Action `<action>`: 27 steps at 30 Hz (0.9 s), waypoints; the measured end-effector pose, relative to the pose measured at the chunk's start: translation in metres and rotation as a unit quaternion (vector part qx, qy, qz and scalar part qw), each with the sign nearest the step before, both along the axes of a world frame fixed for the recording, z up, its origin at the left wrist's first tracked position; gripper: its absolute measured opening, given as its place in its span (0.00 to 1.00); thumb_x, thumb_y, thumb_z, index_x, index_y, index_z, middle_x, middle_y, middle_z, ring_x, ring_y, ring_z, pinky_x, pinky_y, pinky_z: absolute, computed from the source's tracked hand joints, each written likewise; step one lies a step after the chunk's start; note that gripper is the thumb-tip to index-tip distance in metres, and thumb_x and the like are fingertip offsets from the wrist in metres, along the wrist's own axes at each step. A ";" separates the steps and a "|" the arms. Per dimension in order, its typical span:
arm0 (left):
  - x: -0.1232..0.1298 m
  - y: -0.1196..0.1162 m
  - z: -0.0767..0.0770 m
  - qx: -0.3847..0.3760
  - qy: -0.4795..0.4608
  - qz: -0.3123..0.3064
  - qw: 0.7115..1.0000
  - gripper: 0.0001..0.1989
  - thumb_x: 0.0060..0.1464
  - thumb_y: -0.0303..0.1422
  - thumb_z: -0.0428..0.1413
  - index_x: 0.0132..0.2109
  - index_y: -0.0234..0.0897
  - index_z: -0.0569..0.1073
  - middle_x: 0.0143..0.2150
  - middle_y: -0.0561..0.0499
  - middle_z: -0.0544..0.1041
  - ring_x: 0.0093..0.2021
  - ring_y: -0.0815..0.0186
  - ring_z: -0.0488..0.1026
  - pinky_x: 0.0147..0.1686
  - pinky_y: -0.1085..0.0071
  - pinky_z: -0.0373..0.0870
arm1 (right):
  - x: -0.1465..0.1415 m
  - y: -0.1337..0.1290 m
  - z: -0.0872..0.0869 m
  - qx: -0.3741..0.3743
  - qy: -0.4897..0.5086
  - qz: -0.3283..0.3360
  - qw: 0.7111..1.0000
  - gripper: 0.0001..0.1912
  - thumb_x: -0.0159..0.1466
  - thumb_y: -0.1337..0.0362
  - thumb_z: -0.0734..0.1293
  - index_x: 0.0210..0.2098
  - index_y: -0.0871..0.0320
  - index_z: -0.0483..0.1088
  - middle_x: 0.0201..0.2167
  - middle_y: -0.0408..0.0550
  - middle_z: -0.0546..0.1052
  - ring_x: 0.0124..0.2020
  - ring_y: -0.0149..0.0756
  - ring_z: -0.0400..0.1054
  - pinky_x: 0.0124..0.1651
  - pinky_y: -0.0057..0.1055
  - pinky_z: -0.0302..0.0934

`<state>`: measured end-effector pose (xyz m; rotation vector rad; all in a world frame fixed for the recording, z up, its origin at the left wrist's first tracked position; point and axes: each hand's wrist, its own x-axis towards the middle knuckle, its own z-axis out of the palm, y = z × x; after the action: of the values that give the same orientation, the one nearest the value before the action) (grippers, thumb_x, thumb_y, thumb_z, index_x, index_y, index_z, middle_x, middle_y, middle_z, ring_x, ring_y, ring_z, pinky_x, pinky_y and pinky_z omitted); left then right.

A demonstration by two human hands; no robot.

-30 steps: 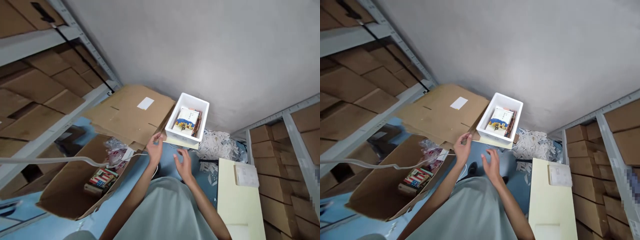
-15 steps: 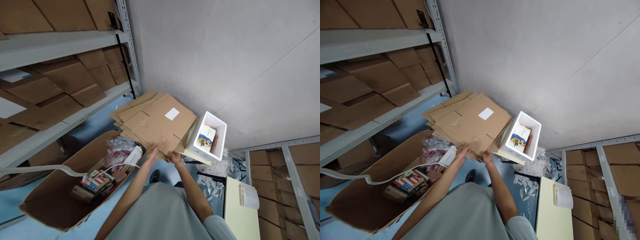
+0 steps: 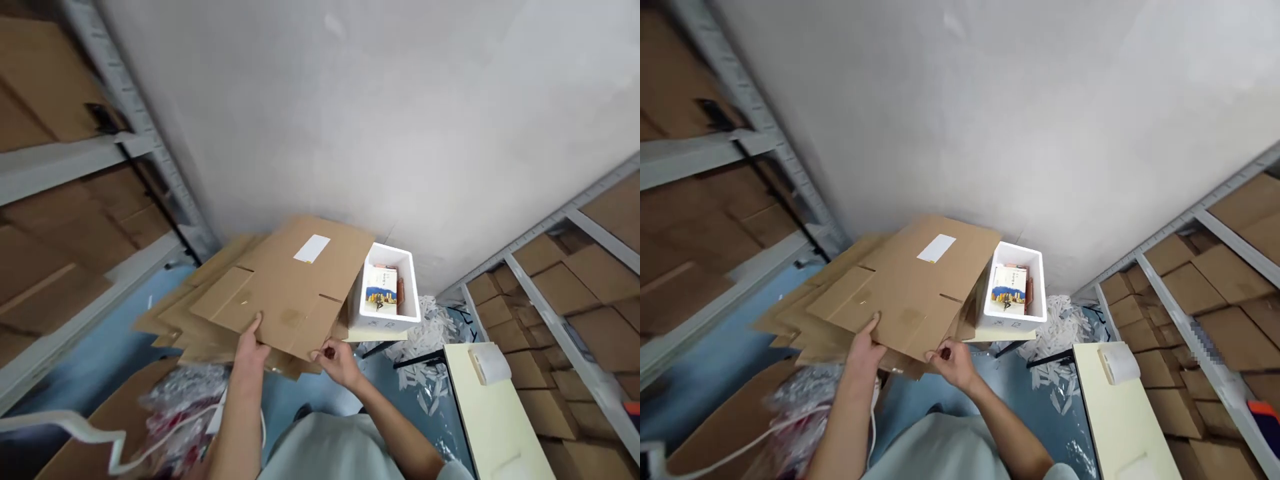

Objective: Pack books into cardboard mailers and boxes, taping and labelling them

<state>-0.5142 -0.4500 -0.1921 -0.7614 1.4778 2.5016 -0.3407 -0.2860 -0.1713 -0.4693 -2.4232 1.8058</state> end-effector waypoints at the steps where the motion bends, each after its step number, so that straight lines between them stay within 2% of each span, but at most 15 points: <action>1: -0.005 0.011 0.009 0.013 -0.012 -0.010 1.000 0.10 0.58 0.37 0.69 0.44 0.40 0.80 0.37 0.46 0.85 0.52 0.52 0.87 0.59 0.53 0.85 | 0.006 0.012 0.007 0.006 0.010 -0.010 1.000 0.23 0.60 0.38 0.76 0.24 0.47 0.73 0.26 0.44 0.76 0.29 0.47 0.72 0.38 0.48 0.71; 4: -0.014 0.057 0.037 0.076 -0.028 -0.070 0.994 0.10 0.57 0.33 0.69 0.46 0.41 0.82 0.45 0.45 0.88 0.64 0.52 0.83 0.68 0.55 0.81 | 0.034 0.068 0.036 0.035 0.048 -0.097 0.993 0.18 0.62 0.39 0.77 0.35 0.45 0.82 0.33 0.46 0.83 0.32 0.49 0.78 0.39 0.49 0.75; 7: -0.009 0.117 0.062 0.110 0.010 -0.184 0.977 0.11 0.58 0.35 0.70 0.48 0.43 0.83 0.52 0.45 0.89 0.74 0.52 0.75 0.74 0.54 0.74 | 0.088 0.145 0.076 0.095 0.100 -0.278 0.951 0.25 0.64 0.38 0.76 0.48 0.50 0.83 0.41 0.50 0.86 0.35 0.47 0.80 0.40 0.46 0.78; 9: 0.002 0.162 0.075 0.097 0.049 -0.266 0.958 0.13 0.57 0.40 0.71 0.48 0.44 0.84 0.55 0.45 0.88 0.77 0.50 0.71 0.76 0.51 0.71 | 0.144 0.197 0.107 0.150 0.142 -0.401 0.892 0.27 0.67 0.38 0.74 0.51 0.53 0.82 0.44 0.54 0.87 0.42 0.48 0.82 0.46 0.46 0.79; 12: 0.037 0.236 0.091 0.065 0.110 -0.377 0.917 0.16 0.56 0.45 0.72 0.49 0.46 0.83 0.59 0.46 0.87 0.77 0.48 0.70 0.78 0.46 0.67 | 0.252 0.259 0.146 0.254 0.175 -0.556 0.772 0.27 0.70 0.38 0.73 0.52 0.54 0.82 0.52 0.58 0.86 0.52 0.51 0.81 0.55 0.49 0.78; 15: 0.091 0.312 0.106 0.047 0.126 -0.448 0.884 0.15 0.55 0.41 0.72 0.48 0.45 0.82 0.59 0.47 0.86 0.77 0.50 0.71 0.78 0.47 0.67 | 0.365 0.297 0.163 0.327 0.159 -0.642 0.675 0.27 0.71 0.40 0.72 0.55 0.55 0.82 0.56 0.60 0.85 0.58 0.53 0.79 0.61 0.53 0.76; 18: 0.157 0.382 0.119 0.030 0.128 -0.509 0.851 0.14 0.52 0.34 0.71 0.46 0.43 0.82 0.54 0.47 0.87 0.74 0.52 0.74 0.77 0.49 0.68 | 0.464 0.322 0.155 0.325 0.124 -0.698 0.626 0.31 0.69 0.41 0.74 0.61 0.56 0.79 0.63 0.63 0.81 0.65 0.57 0.75 0.70 0.58 0.69; 21: 0.226 0.445 0.121 -0.001 0.148 -0.585 0.797 0.17 0.47 0.32 0.72 0.46 0.41 0.82 0.49 0.48 0.87 0.66 0.51 0.80 0.75 0.49 0.71 | 0.546 0.341 0.128 0.256 0.089 -0.744 0.611 0.38 0.62 0.46 0.78 0.66 0.58 0.75 0.70 0.66 0.77 0.71 0.60 0.71 0.74 0.61 0.65; 24: 0.294 0.499 0.110 -0.024 0.171 -0.657 0.734 0.22 0.40 0.34 0.75 0.46 0.40 0.82 0.46 0.48 0.87 0.58 0.51 0.84 0.71 0.49 0.75 | 0.615 0.347 0.096 0.177 0.075 -0.767 0.613 0.39 0.57 0.55 0.77 0.66 0.58 0.75 0.68 0.63 0.79 0.69 0.57 0.73 0.73 0.58 0.67; 27: 0.357 0.545 0.091 -0.015 0.206 -0.705 0.679 0.27 0.35 0.39 0.78 0.44 0.42 0.79 0.47 0.48 0.86 0.57 0.49 0.83 0.69 0.49 0.77 | 0.670 0.334 0.066 0.139 0.083 -0.763 0.626 0.29 0.56 0.59 0.72 0.56 0.58 0.78 0.57 0.57 0.85 0.57 0.50 0.79 0.62 0.49 0.75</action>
<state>-0.1568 0.0949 -0.1010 0.8223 1.2850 1.3383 0.3295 0.0481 -0.1056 -1.5185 -1.0766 0.5661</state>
